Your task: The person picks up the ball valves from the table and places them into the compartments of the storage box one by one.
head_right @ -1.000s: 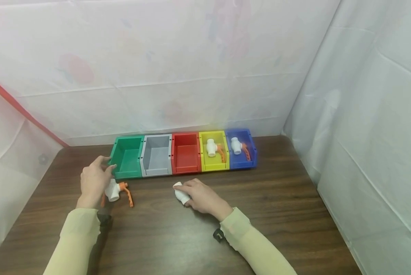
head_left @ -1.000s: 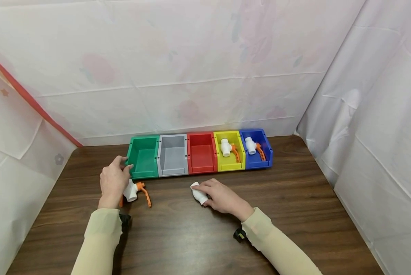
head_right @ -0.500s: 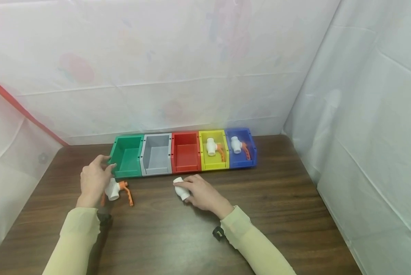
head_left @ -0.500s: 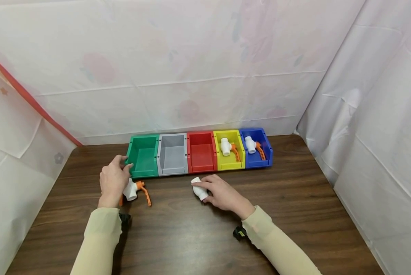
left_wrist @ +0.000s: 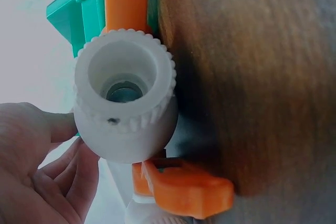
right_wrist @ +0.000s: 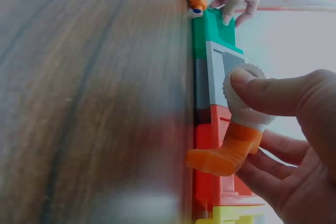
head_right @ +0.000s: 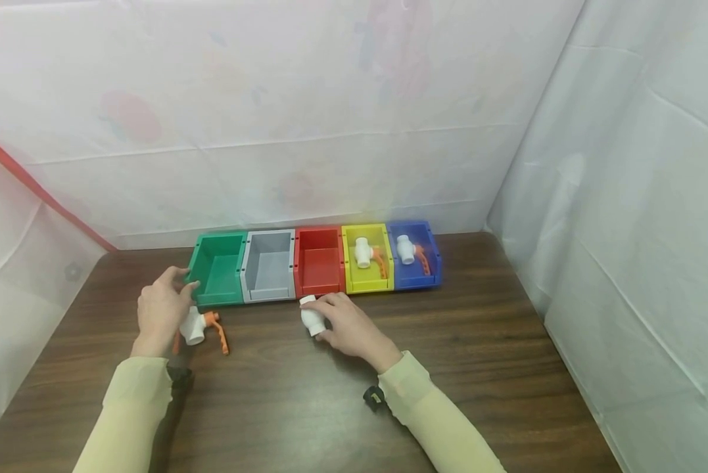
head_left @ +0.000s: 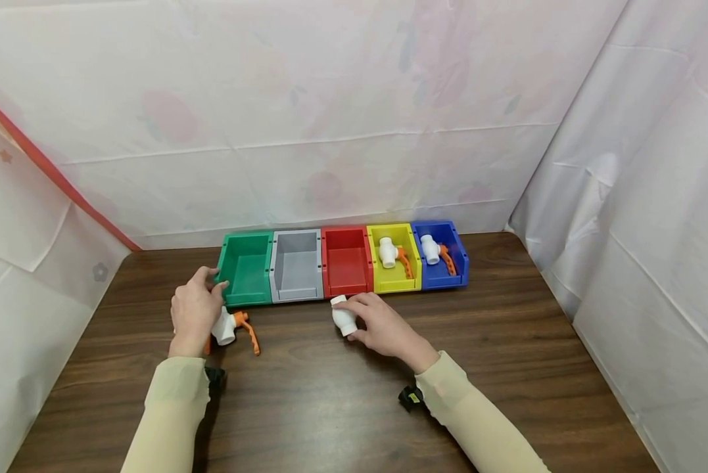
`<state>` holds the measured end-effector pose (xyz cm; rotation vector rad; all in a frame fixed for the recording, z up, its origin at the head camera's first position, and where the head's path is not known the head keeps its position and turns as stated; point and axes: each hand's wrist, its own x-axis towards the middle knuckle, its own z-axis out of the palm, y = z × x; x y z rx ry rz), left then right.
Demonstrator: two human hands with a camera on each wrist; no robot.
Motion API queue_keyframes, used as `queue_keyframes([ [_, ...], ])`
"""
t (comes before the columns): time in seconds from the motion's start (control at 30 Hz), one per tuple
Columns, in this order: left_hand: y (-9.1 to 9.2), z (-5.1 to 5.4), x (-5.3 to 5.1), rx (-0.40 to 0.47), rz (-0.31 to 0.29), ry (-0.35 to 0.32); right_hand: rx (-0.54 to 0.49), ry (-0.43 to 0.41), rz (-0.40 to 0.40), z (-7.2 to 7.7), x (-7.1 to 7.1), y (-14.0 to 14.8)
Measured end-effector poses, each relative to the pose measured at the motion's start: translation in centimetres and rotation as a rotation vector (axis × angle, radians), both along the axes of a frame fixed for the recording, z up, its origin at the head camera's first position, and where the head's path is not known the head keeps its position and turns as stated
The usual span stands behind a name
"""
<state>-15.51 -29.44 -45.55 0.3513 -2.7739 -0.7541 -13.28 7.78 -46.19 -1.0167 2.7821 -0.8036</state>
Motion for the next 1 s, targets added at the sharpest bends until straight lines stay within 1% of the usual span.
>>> queue_keyframes([
  [0.27, 0.0, -0.1, 0.1, -0.003, -0.001, -0.002, -0.005, 0.086, -0.06, 0.5, -0.5, -0.3],
  [0.43, 0.0, -0.1, 0.2, -0.003, 0.007, -0.002, -0.021, 0.094, -0.074, 0.8, -1.0, -0.5],
  [0.67, 0.2, 0.0, 0.2, -0.01, 0.004, 0.053, -0.041, 0.137, -0.092, 1.1, -1.9, -0.7],
  [0.87, 0.2, -0.1, 0.2, -0.012, 0.011, 0.047, -0.038, 0.165, -0.132, 1.2, -2.7, -0.9],
  [1.0, 0.1, -0.2, 0.2, -0.013, 0.007, 0.048, -0.046, 0.182, -0.146, 1.3, -3.2, -0.9],
])
